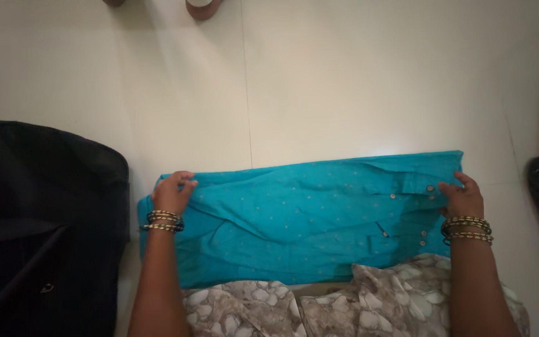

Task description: The person folds a teal-colored shirt by smoothing it out, folding the sides toward the center, and then folding it in half before placing it inside a black bag.

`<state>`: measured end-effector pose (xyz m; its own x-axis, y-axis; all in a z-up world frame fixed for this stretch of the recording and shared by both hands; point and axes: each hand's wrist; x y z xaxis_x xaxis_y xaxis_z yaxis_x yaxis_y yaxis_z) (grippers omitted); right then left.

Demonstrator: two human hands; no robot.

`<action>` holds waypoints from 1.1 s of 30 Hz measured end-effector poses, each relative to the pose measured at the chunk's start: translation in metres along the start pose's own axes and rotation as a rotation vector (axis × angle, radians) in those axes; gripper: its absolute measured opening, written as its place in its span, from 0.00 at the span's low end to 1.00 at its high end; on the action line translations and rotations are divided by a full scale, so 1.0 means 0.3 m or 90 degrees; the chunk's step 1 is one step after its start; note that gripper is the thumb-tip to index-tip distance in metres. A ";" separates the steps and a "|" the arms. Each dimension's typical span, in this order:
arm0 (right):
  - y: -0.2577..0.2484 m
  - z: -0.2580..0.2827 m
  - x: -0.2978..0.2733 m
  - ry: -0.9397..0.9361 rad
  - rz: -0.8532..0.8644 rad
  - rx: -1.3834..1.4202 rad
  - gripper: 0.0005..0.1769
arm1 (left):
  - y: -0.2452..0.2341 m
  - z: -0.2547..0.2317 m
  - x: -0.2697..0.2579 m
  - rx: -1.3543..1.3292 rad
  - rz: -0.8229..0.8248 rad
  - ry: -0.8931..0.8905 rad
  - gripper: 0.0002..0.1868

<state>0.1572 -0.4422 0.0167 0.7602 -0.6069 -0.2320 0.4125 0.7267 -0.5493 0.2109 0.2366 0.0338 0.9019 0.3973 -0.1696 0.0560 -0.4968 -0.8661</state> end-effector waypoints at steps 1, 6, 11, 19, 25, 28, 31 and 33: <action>0.006 0.003 0.003 -0.024 0.006 -0.046 0.36 | -0.010 0.009 0.005 0.003 0.002 -0.001 0.13; 0.022 0.031 -0.006 -0.020 0.038 -0.085 0.32 | -0.033 0.056 0.044 -0.050 0.071 0.058 0.10; 0.022 0.070 -0.034 0.000 0.074 -0.084 0.18 | -0.064 0.042 0.037 0.014 0.102 0.000 0.12; 0.018 0.011 -0.012 -0.064 0.068 -0.058 0.12 | -0.008 0.051 0.044 0.099 0.273 0.003 0.25; 0.010 0.013 0.005 -0.083 0.049 -0.036 0.13 | -0.033 -0.006 0.033 0.138 0.215 -0.008 0.17; 0.014 0.044 -0.005 -0.103 0.021 0.111 0.15 | -0.053 -0.041 0.025 0.109 0.163 -0.017 0.14; 0.020 0.075 -0.019 -0.076 0.007 0.053 0.16 | -0.050 -0.055 0.016 0.123 0.074 0.035 0.12; 0.040 0.079 -0.015 -0.099 0.083 -0.013 0.20 | -0.037 -0.051 0.013 0.101 0.030 0.028 0.11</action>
<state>0.1706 -0.4233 0.0301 0.8756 -0.4499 -0.1758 0.2970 0.7884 -0.5388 0.2203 0.2319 0.0498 0.9198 0.3412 -0.1939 -0.0519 -0.3841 -0.9218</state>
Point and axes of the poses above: each hand's wrist, its own x-axis towards the middle knuckle, its own y-axis out of the palm, z = x × y, and after that the axes turned 15 degrees about -y, right-handed
